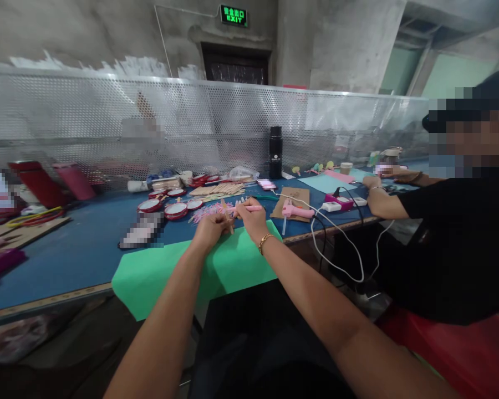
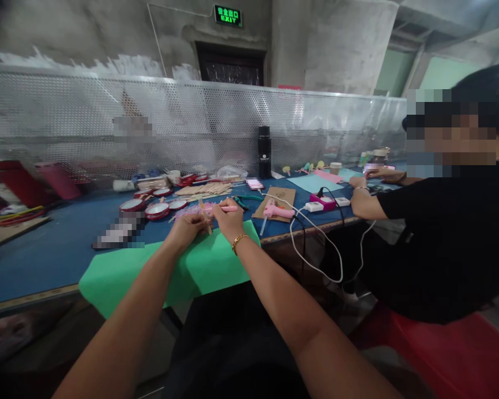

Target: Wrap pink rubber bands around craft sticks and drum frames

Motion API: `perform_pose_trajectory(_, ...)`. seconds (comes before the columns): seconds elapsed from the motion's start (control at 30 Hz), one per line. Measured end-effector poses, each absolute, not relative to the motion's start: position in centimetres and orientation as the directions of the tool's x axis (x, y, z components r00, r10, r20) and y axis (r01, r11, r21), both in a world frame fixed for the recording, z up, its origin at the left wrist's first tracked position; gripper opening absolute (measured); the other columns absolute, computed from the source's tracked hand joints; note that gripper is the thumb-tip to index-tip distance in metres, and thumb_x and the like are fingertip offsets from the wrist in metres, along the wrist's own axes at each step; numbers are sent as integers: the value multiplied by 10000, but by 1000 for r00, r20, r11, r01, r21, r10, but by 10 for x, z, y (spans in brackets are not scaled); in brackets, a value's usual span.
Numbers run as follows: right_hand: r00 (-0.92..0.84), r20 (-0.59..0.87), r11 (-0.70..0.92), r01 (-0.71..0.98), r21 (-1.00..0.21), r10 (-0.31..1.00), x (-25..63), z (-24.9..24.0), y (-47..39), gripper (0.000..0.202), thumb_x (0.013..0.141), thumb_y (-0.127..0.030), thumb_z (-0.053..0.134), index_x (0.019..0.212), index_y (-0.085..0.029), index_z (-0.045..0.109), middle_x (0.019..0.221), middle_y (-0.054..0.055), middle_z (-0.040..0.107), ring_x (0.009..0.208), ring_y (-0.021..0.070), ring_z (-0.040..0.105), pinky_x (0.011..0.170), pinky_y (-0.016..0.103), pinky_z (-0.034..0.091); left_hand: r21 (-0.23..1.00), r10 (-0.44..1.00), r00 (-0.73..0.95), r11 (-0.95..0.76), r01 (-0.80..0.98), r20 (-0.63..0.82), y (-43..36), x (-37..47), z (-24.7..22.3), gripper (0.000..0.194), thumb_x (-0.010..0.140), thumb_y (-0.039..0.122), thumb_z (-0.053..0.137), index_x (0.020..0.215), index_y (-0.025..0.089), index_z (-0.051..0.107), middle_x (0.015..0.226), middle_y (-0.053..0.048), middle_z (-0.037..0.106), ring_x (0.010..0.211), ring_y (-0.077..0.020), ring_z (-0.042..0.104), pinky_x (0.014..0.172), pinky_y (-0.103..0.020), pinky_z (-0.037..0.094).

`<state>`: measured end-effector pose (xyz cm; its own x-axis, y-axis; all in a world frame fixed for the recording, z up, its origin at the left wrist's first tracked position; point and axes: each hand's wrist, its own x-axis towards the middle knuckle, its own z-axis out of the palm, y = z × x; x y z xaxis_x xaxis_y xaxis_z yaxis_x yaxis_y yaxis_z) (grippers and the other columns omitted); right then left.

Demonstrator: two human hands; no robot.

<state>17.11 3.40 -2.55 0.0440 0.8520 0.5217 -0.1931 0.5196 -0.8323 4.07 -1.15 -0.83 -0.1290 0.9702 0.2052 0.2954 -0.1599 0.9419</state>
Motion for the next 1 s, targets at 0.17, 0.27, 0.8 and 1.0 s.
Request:
perform_pose_trajectory(0.17, 92, 542, 550, -127, -825, 835, 171, -26, 32, 246, 806, -383, 639, 624, -244, 548, 608, -35, 663, 633, 155, 599, 654, 259, 479, 947, 970, -135, -159, 279, 203, -7, 38, -12, 381, 511, 472, 861, 604, 146, 690, 519, -9, 608, 482, -103, 468, 492, -230, 346)
perform_pose_trajectory(0.27, 83, 555, 562, -111, -820, 827, 169, -28, 34, 252, 817, -374, 630, 625, -247, 527, 601, -40, 655, 649, 158, 604, 658, 258, 479, 957, 972, -127, -162, 242, 196, -5, 37, -13, 389, 487, 468, 873, 629, 146, 708, 539, -12, 625, 503, -114, 504, 516, -239, 386)
perform_pose_trajectory(0.8, 45, 566, 567, -104, -817, 823, 171, -25, 31, 247, 831, -369, 612, 634, -246, 527, 623, -30, 668, 655, 164, 620, 677, 277, 494, 943, 964, -115, -202, 264, 239, -2, 35, -17, 392, 505, 484, 867, 592, 149, 684, 530, -11, 607, 490, -111, 487, 501, -240, 369)
perform_pose_trajectory(1.0, 96, 546, 554, -110, -825, 832, 170, -25, 32, 272, 847, -383, 599, 632, -247, 503, 606, -37, 655, 626, 153, 613, 678, 271, 494, 931, 963, -106, -207, 302, 248, -1, 33, -19, 358, 542, 470, 837, 594, 151, 683, 519, -12, 595, 476, -106, 467, 482, -238, 340)
